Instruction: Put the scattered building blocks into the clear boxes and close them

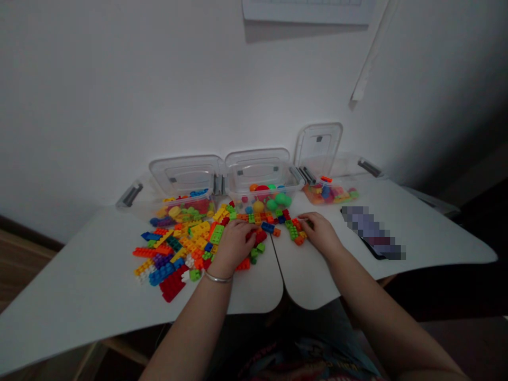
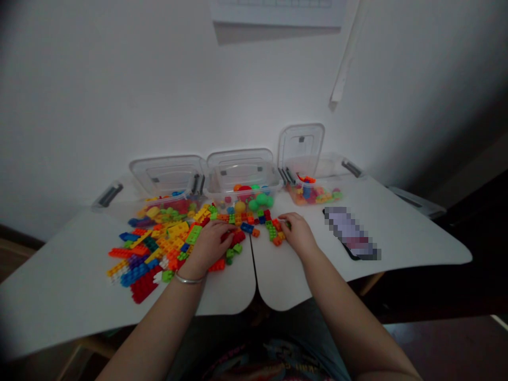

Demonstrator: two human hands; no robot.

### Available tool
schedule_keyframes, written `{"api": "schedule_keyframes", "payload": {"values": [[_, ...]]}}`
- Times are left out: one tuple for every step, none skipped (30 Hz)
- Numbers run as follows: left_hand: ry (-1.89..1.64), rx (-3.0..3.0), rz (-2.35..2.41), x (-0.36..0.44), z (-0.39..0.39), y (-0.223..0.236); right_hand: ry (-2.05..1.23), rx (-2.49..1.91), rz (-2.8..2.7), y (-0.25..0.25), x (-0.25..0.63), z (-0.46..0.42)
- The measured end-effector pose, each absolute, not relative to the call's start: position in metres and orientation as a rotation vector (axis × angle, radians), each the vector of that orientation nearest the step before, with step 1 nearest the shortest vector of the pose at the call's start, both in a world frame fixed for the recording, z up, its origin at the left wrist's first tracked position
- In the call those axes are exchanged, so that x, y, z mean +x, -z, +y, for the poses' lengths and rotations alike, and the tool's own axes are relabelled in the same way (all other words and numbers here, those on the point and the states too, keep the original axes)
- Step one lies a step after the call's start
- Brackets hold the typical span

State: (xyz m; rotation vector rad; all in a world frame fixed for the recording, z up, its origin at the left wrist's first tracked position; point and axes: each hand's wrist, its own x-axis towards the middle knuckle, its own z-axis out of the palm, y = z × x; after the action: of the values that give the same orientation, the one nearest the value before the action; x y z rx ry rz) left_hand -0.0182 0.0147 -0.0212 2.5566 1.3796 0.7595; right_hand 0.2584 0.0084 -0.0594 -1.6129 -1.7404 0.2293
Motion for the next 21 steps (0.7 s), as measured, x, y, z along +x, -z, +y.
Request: {"api": "schedule_keyframes", "payload": {"values": [[-0.754, 2.557, 1.383, -0.018, 0.014, 0.021, -0.282, -1.593, -1.707, 0.061, 0.260, 0.010], [-0.748, 2.559, 1.383, -0.018, 0.014, 0.021, -0.348, -1.575, -1.668, 0.063, 0.262, 0.010], [-0.743, 2.561, 1.384, -0.018, 0.014, 0.020, -0.422, -1.555, -1.627, 0.064, 0.265, 0.011], [-0.741, 2.562, 1.386, -0.018, 0.014, 0.020, -0.497, -1.531, -1.592, 0.065, 0.268, 0.011], [-0.741, 2.563, 1.386, -0.019, 0.014, 0.020, -0.567, -1.507, -1.569, 0.066, 0.270, 0.011], [-0.742, 2.565, 1.386, -0.019, 0.015, 0.021, -0.629, -1.488, -1.565, 0.067, 0.273, 0.010], [-0.745, 2.565, 1.387, -0.019, 0.015, 0.021, -0.678, -1.476, -1.582, 0.067, 0.275, 0.009], [-0.744, 2.567, 1.388, -0.019, 0.015, 0.022, -0.710, -1.474, -1.616, 0.066, 0.277, 0.007], [-0.743, 2.570, 1.387, -0.019, 0.016, 0.022, -0.720, -1.487, -1.654, 0.065, 0.278, 0.006], [-0.741, 2.572, 1.386, -0.019, 0.016, 0.023, -0.705, -1.506, -1.693, 0.064, 0.278, 0.005], [-0.741, 2.573, 1.385, -0.020, 0.016, 0.023, -0.669, -1.524, -1.730, 0.062, 0.277, 0.003], [-0.742, 2.573, 1.384, -0.020, 0.016, 0.023, -0.617, -1.540, -1.759, 0.061, 0.276, 0.003], [-0.742, 2.574, 1.383, -0.020, 0.016, 0.023, -0.559, -1.553, -1.781, 0.060, 0.275, 0.002], [-0.743, 2.575, 1.382, -0.020, 0.016, 0.023, -0.507, -1.566, -1.793, 0.060, 0.273, 0.002], [-0.745, 2.575, 1.384, -0.020, 0.016, 0.023, -0.466, -1.580, -1.795, 0.059, 0.272, 0.002], [-0.745, 2.575, 1.384, -0.020, 0.015, 0.023, -0.435, -1.594, -1.790, 0.059, 0.271, 0.002], [-0.744, 2.574, 1.384, -0.020, 0.015, 0.023, -0.415, -1.606, -1.783, 0.059, 0.269, 0.002], [-0.744, 2.572, 1.384, -0.020, 0.015, 0.022, -0.400, -1.614, -1.774, 0.059, 0.268, 0.002], [-0.744, 2.569, 1.383, -0.019, 0.016, 0.022, -0.390, -1.614, -1.763, 0.058, 0.267, 0.001], [-0.744, 2.567, 1.381, -0.019, 0.016, 0.022, -0.382, -1.608, -1.738, 0.057, 0.266, 0.001], [-0.744, 2.564, 1.378, -0.019, 0.016, 0.023, -0.375, -1.595, -1.697, 0.056, 0.265, 0.000]]}}
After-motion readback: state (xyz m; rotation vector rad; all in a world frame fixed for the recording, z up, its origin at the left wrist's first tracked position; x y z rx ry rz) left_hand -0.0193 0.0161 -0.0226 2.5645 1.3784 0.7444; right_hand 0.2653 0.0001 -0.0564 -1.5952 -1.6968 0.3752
